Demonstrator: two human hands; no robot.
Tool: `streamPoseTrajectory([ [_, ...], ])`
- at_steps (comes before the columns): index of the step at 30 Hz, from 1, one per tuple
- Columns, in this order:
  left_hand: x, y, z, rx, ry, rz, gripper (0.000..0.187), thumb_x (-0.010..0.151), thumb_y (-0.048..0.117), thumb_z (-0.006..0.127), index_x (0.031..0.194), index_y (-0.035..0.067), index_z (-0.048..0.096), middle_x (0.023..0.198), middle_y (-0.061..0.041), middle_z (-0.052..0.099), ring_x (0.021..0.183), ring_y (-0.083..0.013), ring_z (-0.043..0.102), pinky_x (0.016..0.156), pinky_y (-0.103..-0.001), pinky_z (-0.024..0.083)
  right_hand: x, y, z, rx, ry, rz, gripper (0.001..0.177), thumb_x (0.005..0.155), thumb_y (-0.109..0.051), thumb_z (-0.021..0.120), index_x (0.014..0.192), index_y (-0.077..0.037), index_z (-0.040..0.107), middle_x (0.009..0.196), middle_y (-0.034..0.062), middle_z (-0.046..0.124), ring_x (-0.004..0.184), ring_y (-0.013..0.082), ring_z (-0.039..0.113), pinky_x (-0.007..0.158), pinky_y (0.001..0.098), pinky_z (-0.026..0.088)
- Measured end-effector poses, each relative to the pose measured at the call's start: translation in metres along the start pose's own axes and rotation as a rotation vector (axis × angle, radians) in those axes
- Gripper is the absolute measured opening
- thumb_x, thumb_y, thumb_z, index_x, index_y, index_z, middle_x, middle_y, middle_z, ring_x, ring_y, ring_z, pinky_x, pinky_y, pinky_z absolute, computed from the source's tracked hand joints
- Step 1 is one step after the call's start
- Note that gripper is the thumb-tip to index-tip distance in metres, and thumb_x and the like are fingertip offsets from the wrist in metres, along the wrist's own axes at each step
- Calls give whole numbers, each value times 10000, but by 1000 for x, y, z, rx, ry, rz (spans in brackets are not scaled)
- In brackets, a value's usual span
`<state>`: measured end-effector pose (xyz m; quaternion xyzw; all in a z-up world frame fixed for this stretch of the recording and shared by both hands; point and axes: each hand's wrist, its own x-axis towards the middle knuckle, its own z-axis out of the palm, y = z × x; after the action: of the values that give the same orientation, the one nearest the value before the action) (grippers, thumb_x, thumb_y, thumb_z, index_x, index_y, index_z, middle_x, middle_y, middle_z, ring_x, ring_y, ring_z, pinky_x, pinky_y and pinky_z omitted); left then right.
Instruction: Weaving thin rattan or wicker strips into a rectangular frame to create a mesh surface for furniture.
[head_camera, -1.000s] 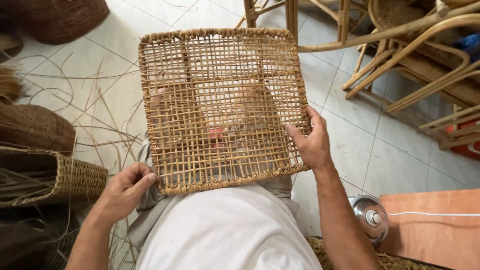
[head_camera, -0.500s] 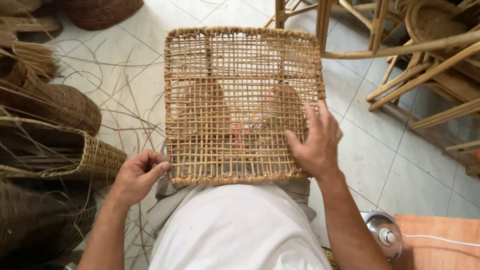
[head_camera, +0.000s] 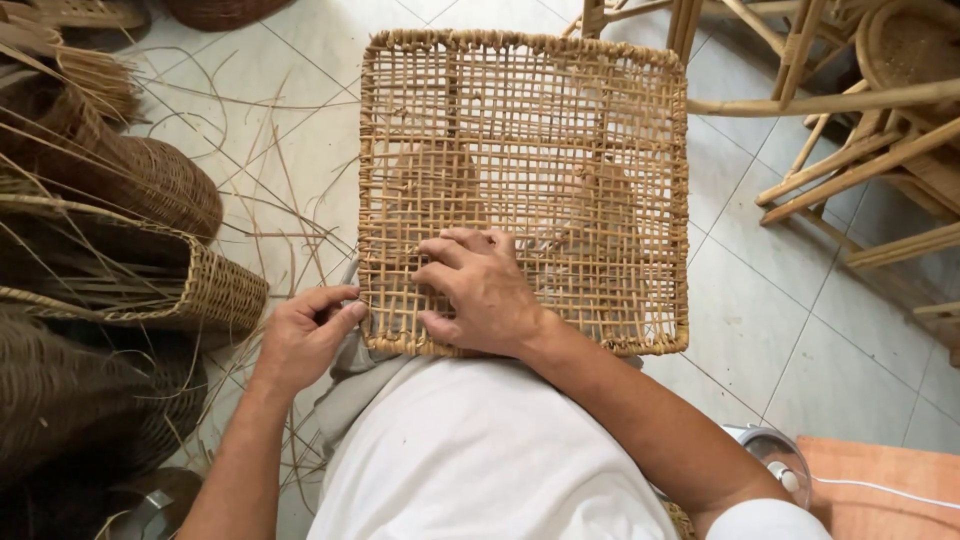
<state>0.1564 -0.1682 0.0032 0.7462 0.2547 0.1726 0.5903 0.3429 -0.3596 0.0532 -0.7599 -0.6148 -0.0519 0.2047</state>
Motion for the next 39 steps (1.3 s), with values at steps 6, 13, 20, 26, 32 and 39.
streamPoseTrajectory([
  [6, 1, 6, 3, 40, 16, -1, 165, 935, 139, 780, 1082, 84, 835, 664, -72, 702, 602, -84, 580, 525, -275, 495, 2, -1, 10, -83, 69, 2, 392, 733, -467, 781, 1060, -262, 709, 1274, -10, 640, 1280, 260, 552, 1026, 529, 344],
  [13, 8, 10, 8, 76, 24, 30, 154, 981, 125, 728, 1073, 86, 846, 654, -89, 696, 621, -88, 535, 531, -303, 486, 1, 3, 15, -100, 139, -10, 346, 773, -431, 763, 1073, -266, 713, 1291, -17, 643, 1267, 230, 582, 1019, 504, 336],
  [20, 3, -2, -7, 60, -3, -13, 148, 959, 142, 753, 1045, 63, 843, 651, -126, 682, 642, -138, 580, 544, -349, 492, -29, 20, -36, 165, 131, 42, 253, 922, -300, 687, 1156, -216, 731, 1349, 65, 672, 1311, 313, 602, 1030, 480, 378],
  [26, -6, 60, -3, 975, 143, 309, 439, 962, 274, 668, 1393, 204, 709, 1432, -88, 616, 1294, -312, 505, 1026, -539, 408, -80, 20, -73, 142, 39, 296, 314, 794, -159, 724, 1101, -138, 788, 1403, 117, 676, 1413, 309, 508, 1200, 570, 287],
  [32, 11, 84, 73, 444, -204, 709, 193, 815, 245, 819, 997, 181, 820, 1004, -93, 748, 992, -353, 689, 851, -471, 550, -91, 38, -54, 54, 133, 268, 328, 782, -427, 816, 1092, -335, 765, 1335, -16, 690, 1354, 264, 580, 1107, 446, 335],
  [39, 24, 66, 102, 789, -241, 649, 147, 770, 388, 781, 885, 297, 774, 888, 42, 677, 939, -242, 639, 751, -390, 552, -95, 48, -38, -13, 168, 234, 247, 804, -421, 792, 1039, -353, 760, 1341, -65, 682, 1333, 218, 593, 1090, 437, 338],
])
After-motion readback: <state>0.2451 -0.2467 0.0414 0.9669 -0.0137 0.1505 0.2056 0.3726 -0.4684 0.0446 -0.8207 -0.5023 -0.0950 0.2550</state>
